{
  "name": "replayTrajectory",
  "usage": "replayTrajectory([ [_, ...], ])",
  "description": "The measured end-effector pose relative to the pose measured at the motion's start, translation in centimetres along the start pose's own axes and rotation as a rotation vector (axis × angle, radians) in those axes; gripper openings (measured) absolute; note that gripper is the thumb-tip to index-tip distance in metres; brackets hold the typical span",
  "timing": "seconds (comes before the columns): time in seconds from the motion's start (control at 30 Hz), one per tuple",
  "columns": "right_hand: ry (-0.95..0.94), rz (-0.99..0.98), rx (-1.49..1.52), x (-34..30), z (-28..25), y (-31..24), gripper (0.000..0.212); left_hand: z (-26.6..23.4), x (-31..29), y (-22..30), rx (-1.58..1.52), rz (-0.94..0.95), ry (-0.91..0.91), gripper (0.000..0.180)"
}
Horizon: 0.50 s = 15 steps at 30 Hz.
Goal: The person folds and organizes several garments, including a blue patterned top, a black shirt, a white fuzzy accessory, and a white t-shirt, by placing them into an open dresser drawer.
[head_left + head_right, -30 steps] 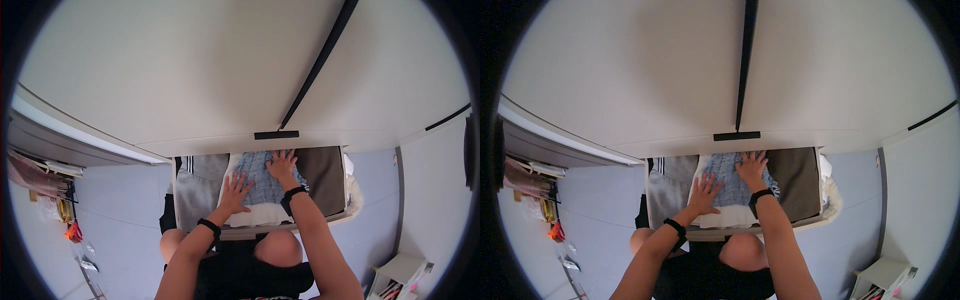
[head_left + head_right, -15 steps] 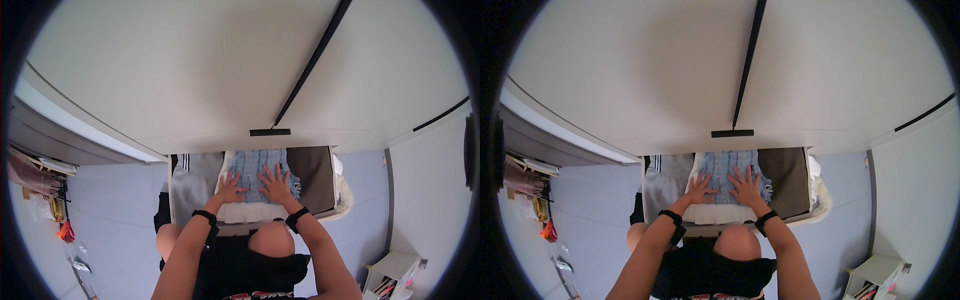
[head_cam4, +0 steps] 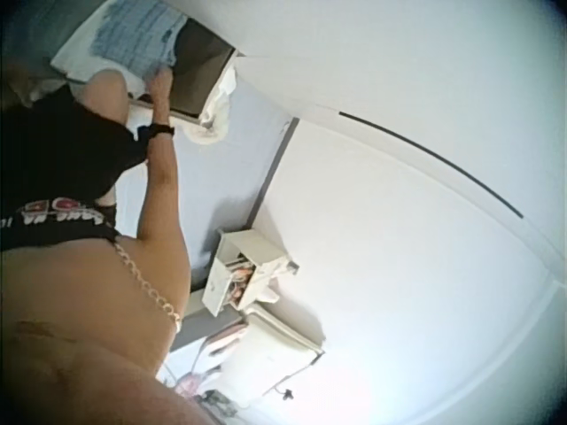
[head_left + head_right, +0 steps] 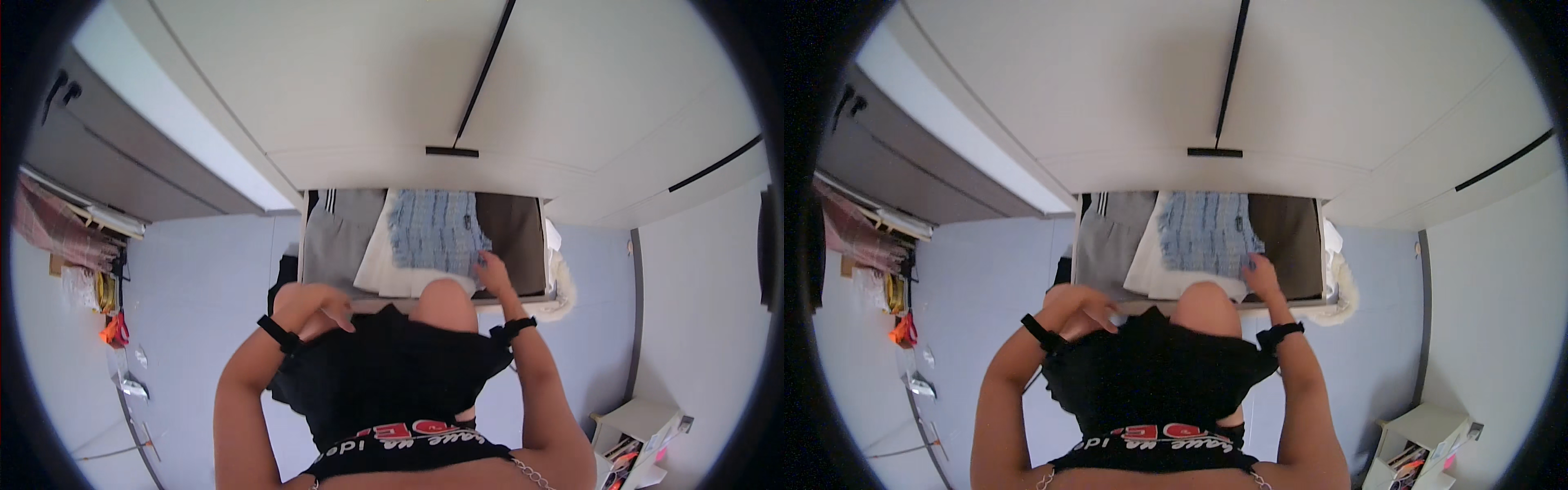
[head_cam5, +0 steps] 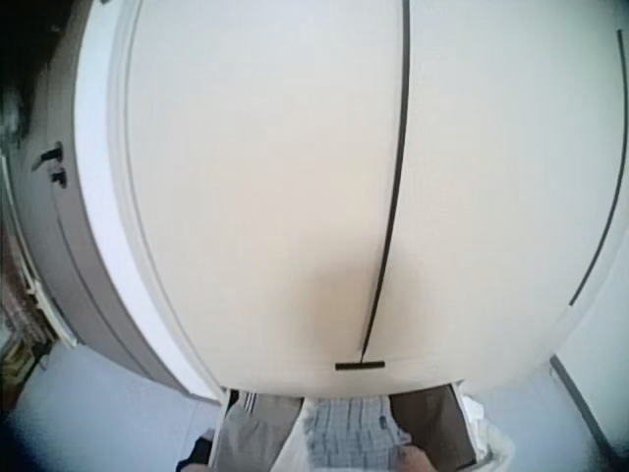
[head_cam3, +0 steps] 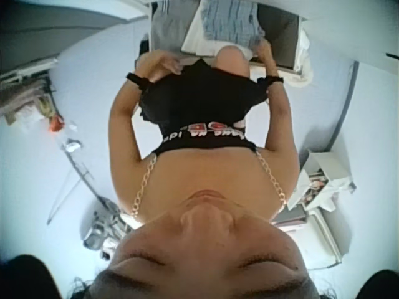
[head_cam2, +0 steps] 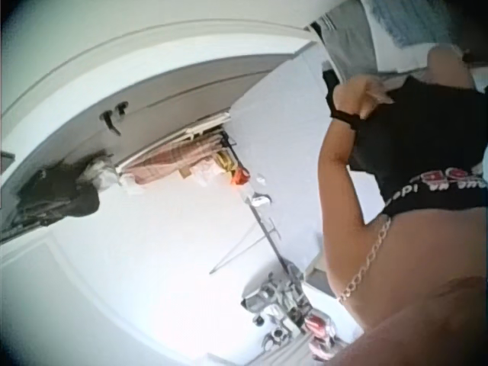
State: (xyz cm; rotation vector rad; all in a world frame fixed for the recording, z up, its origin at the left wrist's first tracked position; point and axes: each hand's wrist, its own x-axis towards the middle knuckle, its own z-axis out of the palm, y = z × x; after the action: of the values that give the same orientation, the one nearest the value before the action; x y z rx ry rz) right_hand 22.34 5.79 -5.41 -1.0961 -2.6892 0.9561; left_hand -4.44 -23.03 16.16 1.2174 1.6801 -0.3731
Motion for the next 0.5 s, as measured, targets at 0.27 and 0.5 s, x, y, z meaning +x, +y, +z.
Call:
replayTrajectory([
  [0.27,-0.332,0.011,0.715,-9.4,-9.0,-13.3,0.043,11.3,1.5,-1.9,-0.077,0.2,0.212,0.065],
  [0.5,0.075,-0.53,-0.028,-15.9,-8.6,-18.9,0.059,11.6,-4.5,-0.5,-0.243,0.446,0.437,0.057],
])
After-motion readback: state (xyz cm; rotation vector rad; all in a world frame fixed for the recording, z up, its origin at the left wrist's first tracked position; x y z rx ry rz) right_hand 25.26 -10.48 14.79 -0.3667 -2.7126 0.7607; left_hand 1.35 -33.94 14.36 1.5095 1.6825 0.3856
